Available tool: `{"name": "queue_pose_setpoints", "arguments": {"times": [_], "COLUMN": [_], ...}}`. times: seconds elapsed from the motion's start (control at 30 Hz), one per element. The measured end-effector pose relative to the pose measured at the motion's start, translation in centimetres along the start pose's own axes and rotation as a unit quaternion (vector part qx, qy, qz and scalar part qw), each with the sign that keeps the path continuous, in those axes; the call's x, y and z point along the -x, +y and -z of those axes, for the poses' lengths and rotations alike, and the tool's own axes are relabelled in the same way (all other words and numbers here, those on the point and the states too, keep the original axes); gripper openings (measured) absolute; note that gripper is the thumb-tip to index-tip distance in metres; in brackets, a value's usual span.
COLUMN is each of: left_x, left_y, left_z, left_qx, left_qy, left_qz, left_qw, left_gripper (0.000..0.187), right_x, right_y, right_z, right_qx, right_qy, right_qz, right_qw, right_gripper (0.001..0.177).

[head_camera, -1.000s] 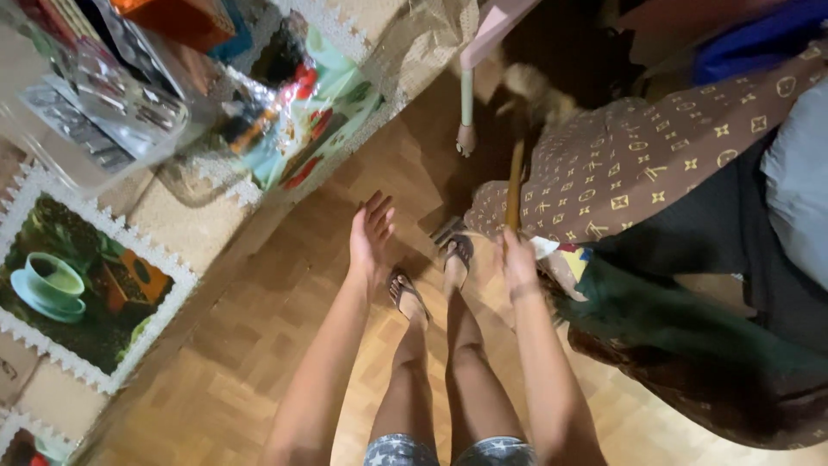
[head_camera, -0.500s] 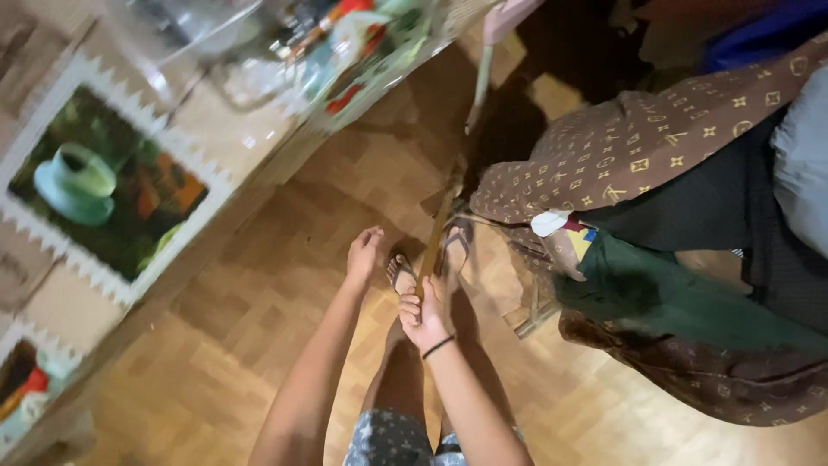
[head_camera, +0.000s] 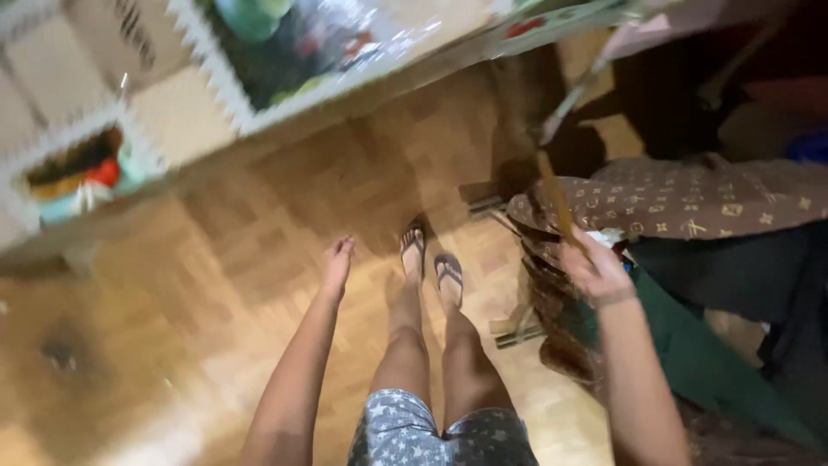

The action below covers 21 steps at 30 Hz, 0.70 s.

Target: Sweep debris on a wooden floor into a pile using a handheld broom.

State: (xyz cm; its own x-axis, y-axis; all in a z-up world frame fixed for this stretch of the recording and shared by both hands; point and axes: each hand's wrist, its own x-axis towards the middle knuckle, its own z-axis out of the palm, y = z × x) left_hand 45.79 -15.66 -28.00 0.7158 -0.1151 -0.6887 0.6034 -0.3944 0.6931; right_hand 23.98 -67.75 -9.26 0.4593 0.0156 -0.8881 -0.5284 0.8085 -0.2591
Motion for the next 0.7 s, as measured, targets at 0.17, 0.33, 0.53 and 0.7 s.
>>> {"name": "queue_pose_setpoints", "arguments": {"times": [0.17, 0.33, 0.53, 0.7], "left_x": [7.8, 13.7, 16.4, 15.3], "left_y": [-1.3, -4.2, -6.4, -9.9], "left_z": [0.7, -0.7, -1.7, -1.3], "left_qx": [0.064, 0.128, 0.165, 0.158], "left_qy": [0.061, 0.095, 0.126, 0.145], "left_qz": [0.11, 0.16, 0.165, 0.102], "left_qw": [0.99, 0.974, 0.964, 0.971], "left_gripper": [0.052, 0.05, 0.048, 0.041], "right_x": [-15.4, -13.0, -0.8, 0.2], "right_y": [9.4, 27.5, 17.4, 12.8], "right_z": [-2.3, -14.3, -10.5, -4.4], "right_qx": [-0.018, 0.149, 0.283, 0.263], "right_qy": [-0.046, 0.085, 0.035, 0.087], "right_qz": [-0.152, -0.093, -0.16, -0.106], "right_qw": [0.987, 0.981, 0.945, 0.955], "right_gripper": [0.045, 0.031, 0.02, 0.046]}}
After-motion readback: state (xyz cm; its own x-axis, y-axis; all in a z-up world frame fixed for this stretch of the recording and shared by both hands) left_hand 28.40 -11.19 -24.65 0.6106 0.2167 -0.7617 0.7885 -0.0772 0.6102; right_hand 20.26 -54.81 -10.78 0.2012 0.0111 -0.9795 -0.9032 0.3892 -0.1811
